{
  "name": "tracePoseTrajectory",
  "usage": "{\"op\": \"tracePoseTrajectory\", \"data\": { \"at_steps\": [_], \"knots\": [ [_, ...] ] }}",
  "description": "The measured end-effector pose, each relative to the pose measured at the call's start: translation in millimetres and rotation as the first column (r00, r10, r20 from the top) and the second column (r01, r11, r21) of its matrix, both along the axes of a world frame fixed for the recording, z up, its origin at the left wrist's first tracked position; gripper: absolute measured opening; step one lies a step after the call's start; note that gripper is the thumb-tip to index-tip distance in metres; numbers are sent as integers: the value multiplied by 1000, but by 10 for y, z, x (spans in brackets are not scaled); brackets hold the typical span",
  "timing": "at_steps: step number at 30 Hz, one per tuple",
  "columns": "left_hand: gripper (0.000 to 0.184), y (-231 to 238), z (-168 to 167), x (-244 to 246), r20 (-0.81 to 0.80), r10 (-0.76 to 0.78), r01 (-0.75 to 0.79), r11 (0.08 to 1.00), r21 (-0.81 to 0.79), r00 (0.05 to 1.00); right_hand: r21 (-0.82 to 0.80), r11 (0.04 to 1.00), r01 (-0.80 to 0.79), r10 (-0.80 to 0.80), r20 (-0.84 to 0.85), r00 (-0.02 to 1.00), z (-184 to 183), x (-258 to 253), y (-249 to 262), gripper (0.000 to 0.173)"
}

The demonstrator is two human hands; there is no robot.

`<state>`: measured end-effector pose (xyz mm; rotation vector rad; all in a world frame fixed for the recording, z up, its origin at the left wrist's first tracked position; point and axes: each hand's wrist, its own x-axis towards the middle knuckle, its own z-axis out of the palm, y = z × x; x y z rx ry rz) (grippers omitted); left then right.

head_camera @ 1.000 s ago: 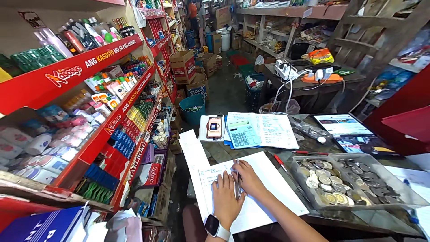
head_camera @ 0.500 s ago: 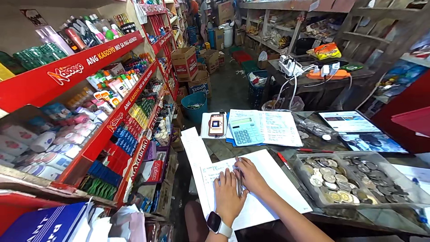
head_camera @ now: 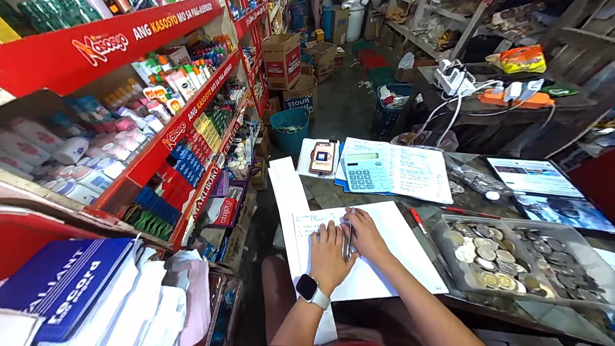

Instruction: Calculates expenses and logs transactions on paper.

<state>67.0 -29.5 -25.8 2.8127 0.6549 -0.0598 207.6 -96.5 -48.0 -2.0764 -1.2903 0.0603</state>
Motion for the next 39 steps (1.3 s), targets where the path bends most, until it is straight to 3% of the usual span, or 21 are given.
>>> {"op": "tracePoseTrajectory", "data": {
  "at_steps": [27,39],
  "knots": [
    [76,15,-49,-25,87,-1,-4,998,64,996,-24,1000,5,-5,-4,1000,26,-12,34,27],
    [77,28,-43,-18,18,8,-9,1000,21,1000,-44,999,14,-15,-21,1000,13,-24,44,25]
  ]
}}
